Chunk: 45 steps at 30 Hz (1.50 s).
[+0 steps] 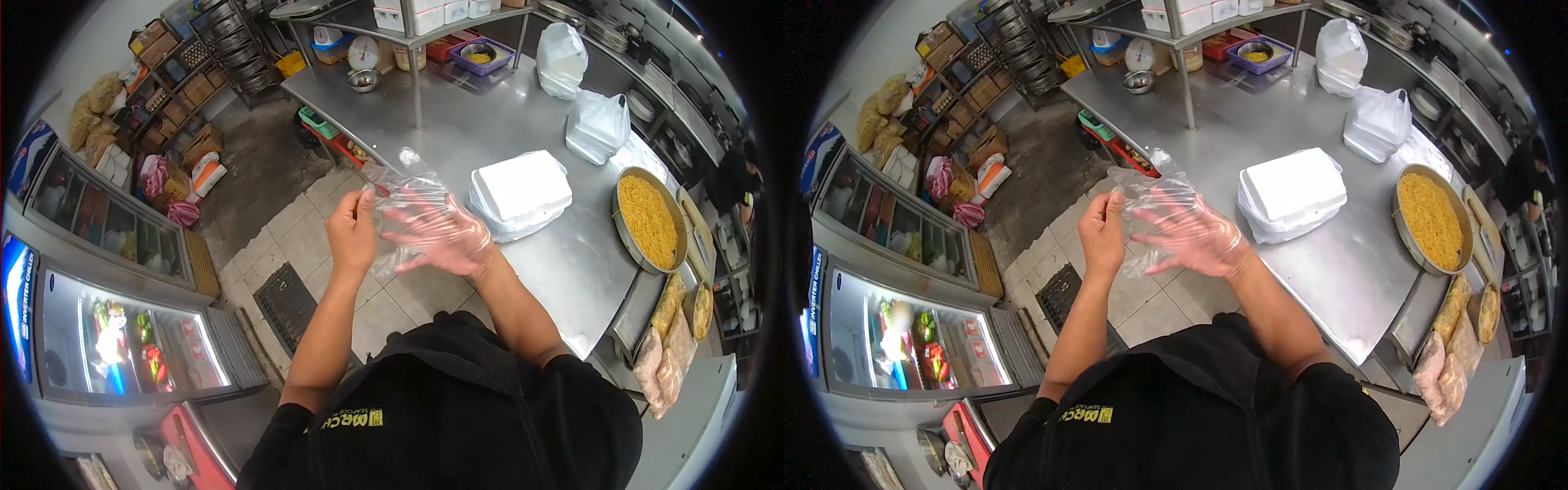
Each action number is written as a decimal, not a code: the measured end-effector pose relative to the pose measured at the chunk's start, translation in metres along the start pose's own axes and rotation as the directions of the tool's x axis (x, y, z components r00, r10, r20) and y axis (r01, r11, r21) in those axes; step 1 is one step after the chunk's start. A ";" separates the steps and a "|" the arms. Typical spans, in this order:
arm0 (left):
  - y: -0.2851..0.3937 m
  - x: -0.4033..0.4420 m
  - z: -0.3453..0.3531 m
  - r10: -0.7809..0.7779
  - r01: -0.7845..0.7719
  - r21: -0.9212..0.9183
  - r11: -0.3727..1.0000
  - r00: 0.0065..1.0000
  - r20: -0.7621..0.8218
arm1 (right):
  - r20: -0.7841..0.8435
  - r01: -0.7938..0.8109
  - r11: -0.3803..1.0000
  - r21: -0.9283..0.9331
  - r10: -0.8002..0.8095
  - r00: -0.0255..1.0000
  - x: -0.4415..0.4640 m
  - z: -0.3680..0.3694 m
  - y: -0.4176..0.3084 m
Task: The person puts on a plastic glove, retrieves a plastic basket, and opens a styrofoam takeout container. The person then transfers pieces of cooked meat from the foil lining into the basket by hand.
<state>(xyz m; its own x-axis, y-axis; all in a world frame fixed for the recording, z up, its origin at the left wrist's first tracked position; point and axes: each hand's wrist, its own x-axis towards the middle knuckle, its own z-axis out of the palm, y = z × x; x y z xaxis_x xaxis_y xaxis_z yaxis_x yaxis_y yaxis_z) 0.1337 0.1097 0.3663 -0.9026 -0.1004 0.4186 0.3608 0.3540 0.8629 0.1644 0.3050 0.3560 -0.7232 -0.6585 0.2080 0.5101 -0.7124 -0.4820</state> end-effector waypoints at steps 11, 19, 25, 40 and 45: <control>0.059 -0.047 0.060 0.392 -0.502 0.219 0.837 0.828 0.400 | -0.099 0.171 0.960 -0.224 -0.197 0.975 0.032 -0.023 -0.025; 0.077 -0.039 0.069 0.363 -0.497 0.129 0.858 0.765 0.532 | -0.154 0.349 0.859 -0.375 -0.429 0.890 0.039 -0.031 -0.052; 0.081 -0.047 0.079 0.404 -0.506 0.029 0.862 0.719 0.565 | -0.085 0.551 0.795 -0.252 -0.585 0.806 0.031 -0.004 -0.073; 0.059 0.021 0.032 -0.021 0.250 -0.557 0.792 0.923 0.384 | 0.262 -0.215 -0.749 -0.627 -0.463 0.847 -0.006 0.049 -0.070; 0.082 0.020 0.025 0.034 0.139 -0.331 0.933 0.884 0.467 | 0.161 -0.263 -0.734 -0.626 -0.452 0.877 -0.007 0.051 -0.063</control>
<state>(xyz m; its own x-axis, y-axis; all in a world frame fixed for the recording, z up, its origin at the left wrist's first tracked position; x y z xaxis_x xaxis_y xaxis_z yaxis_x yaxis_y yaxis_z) 0.1394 0.1601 0.4384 -0.8950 0.3575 0.2670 0.2890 0.0084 0.9573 0.1612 0.3418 0.4280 -0.7901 -0.2946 0.5376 -0.4754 0.8481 -0.2339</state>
